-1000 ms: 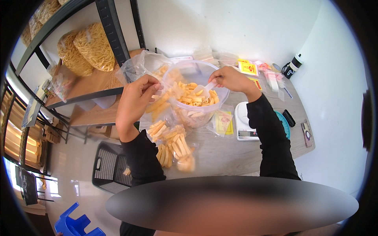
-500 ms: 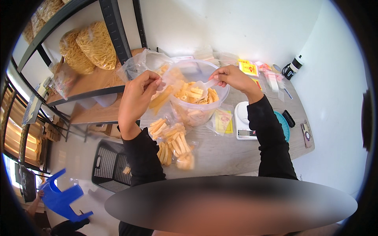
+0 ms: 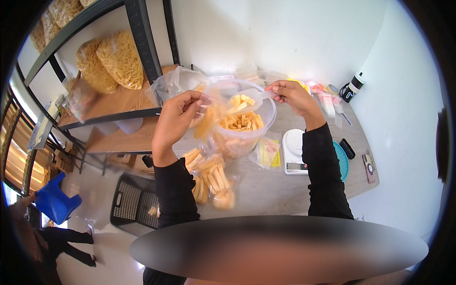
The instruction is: The person scoops yellow snack sticks from a large plastic container into small clear plastic bags, seals each bag, and places it on a digital scale. The process is repeated multiple times.
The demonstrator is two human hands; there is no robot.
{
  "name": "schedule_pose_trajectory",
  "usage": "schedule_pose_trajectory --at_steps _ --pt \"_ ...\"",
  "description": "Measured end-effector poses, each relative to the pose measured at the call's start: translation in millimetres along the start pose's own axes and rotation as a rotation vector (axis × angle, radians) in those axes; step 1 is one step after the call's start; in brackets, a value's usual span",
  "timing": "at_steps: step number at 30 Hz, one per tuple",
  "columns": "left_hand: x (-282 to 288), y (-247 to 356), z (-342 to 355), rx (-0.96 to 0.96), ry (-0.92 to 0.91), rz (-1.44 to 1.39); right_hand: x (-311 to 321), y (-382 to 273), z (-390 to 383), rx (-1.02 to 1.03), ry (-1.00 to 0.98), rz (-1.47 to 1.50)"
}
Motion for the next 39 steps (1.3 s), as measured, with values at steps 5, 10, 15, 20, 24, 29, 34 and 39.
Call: schedule_pose_trajectory --at_steps 5,10,15,20,24,29,34,39 --pt "-7.5 -6.7 6.7 -0.041 0.021 -0.075 17.7 -11.4 -8.0 0.010 0.079 0.045" --pt "-12.8 -4.6 7.7 -0.049 0.044 -0.044 23.3 -13.8 -12.0 0.022 0.111 0.062" --pt "-15.7 -2.6 7.8 0.018 0.032 -0.148 24.7 -9.9 -13.1 0.021 0.106 0.031" --pt "-4.7 -3.5 5.7 -0.001 0.035 -0.159 19.1 -2.2 -14.0 -0.002 0.079 -0.076" --pt "0.1 -9.0 4.5 0.026 0.027 -0.195 17.4 -4.3 -14.2 0.036 0.120 -0.011" --pt "0.3 -5.3 4.6 -0.022 0.037 -0.133 21.0 -15.3 -14.0 0.083 0.128 0.090" --pt "-2.2 -1.9 5.8 -0.072 0.071 -0.093 22.6 -24.8 -15.8 0.086 0.085 0.119" --pt "-6.8 -6.5 7.5 0.000 0.061 -0.179 14.5 -35.4 -16.4 0.122 0.048 0.135"
Point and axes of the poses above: each hand's wrist, its own z-axis towards the middle knuckle, its own x-axis out of the back of the hand, y = z × x, the point moved 7 cm from there along z, towards the middle knuckle, and after that the axes turned 1 degree about z, right-handed, at the moved point
